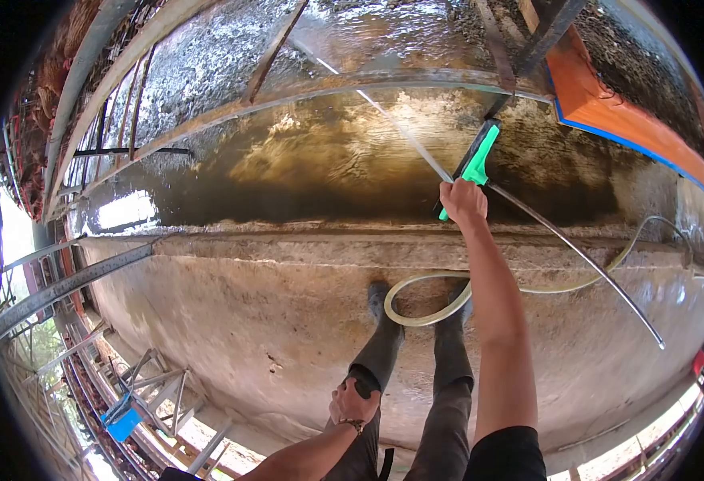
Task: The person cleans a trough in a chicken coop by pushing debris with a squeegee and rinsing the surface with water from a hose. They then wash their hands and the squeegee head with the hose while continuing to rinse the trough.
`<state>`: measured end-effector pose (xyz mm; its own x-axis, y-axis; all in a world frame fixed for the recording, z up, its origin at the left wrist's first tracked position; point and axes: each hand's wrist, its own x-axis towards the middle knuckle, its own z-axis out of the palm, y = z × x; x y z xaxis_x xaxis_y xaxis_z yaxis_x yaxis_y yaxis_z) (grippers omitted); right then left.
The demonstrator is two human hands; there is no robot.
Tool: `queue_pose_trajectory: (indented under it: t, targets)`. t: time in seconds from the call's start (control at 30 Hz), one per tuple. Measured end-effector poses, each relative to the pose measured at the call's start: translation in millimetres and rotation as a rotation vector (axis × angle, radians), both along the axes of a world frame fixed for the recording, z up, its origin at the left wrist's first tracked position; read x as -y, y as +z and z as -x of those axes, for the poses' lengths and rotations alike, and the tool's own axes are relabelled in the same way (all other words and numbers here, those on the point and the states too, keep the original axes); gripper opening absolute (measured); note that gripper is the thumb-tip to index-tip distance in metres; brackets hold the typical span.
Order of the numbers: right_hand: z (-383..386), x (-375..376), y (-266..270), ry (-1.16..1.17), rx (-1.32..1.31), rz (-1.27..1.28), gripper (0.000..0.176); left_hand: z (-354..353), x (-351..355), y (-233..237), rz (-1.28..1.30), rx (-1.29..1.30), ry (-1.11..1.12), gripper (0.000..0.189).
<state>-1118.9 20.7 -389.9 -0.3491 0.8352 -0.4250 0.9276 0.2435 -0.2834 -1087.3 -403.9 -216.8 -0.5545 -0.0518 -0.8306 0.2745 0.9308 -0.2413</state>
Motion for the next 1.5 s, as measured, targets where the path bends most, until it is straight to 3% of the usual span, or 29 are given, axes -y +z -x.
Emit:
queue_pose_trajectory:
  t: [1.5]
  targets:
    - [46.4,43.8,-1.0,0.097,-0.066,-0.016,0.039,6.2,18.3,-2.3,-0.017,-0.012,0.134,0.058]
